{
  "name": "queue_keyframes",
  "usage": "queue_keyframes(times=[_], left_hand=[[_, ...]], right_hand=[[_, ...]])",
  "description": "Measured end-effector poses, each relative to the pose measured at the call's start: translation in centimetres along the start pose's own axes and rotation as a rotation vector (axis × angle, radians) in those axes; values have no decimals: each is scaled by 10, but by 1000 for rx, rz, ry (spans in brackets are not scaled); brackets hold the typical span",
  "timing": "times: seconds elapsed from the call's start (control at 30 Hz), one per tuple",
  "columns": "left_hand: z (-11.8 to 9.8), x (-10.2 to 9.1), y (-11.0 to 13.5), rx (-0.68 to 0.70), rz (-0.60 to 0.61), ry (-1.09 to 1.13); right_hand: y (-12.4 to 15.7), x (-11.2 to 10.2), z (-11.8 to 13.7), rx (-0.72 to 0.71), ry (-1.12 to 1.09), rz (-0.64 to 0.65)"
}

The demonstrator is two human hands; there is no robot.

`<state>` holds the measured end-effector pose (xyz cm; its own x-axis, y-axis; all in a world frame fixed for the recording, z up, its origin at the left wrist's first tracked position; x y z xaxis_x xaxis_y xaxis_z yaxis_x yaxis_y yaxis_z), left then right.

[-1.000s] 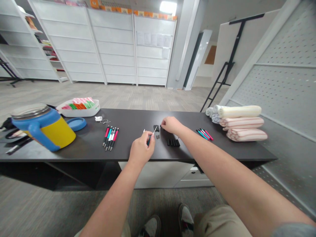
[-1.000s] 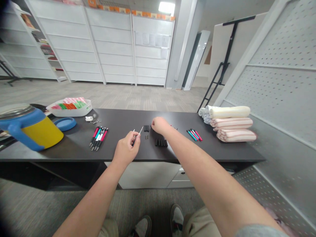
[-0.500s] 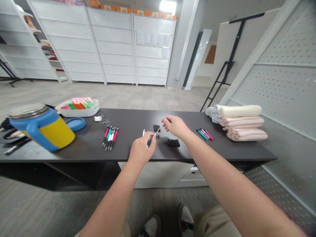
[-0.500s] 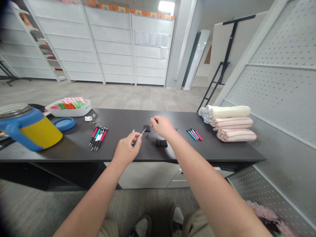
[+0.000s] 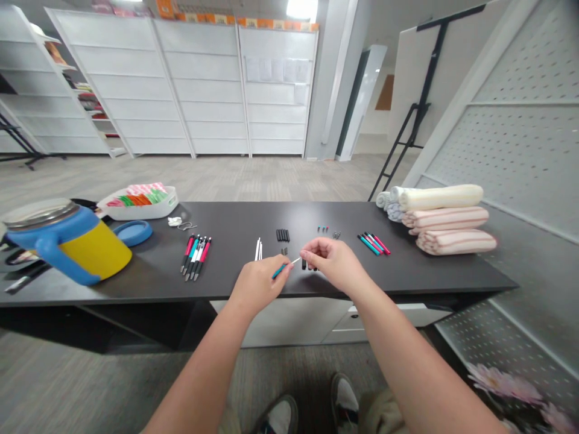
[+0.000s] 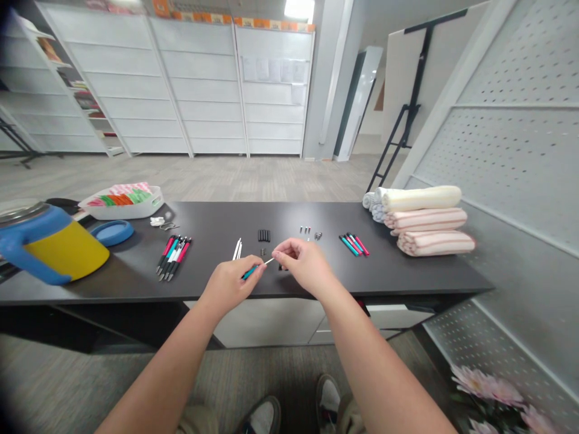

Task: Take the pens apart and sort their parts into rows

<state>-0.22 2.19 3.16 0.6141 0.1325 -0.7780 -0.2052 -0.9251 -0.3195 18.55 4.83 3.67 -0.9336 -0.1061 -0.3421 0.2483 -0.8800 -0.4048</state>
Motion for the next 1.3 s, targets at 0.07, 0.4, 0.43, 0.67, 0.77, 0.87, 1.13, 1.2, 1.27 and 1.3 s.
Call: queue_keyframes(times=[0.07,0.4,0.43,0.67,0.77,0.87,1.13,1.2,1.27,1.3], left_hand=[[5,-4,-3,-55,-44,59],[26,-21,-12,-323,-159,374],[26,-21,-12,-321,-158,370],[30,-19,-12,-327,-160,352],[31,-18,-12,-331,-154,360],[31,-18,-12,-333,-147,378],[31,-18,-11,-335,-145,378],[31,-18,-11,-330,-148,375],[31,-18,-11,-325,-151,378],[31,-18,-11,-321,-150,384]], right_hand=[[-1,-12,-3,-21,77,-91],[-48,17,2,-143,745,199],[-52,22,2,-140,797,237],[-62,36,3,-85,933,396],[-64,33,2,-60,926,419],[-67,31,-3,-45,905,431],[-75,34,-12,-27,806,403],[-75,33,-10,-29,766,373],[-72,29,-9,-30,734,337],[-70,26,-8,-29,715,308]])
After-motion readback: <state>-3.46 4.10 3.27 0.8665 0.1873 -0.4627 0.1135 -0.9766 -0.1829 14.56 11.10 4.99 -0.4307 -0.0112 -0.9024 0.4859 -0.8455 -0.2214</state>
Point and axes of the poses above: each hand's wrist, its own y-axis away from the middle knuckle, its own x-axis out of the palm, z = x × y, the point moved 6 cm from there along -y, towards the middle knuckle, and after that the axes turned 15 degrees about -x, right-handed, at the moved point
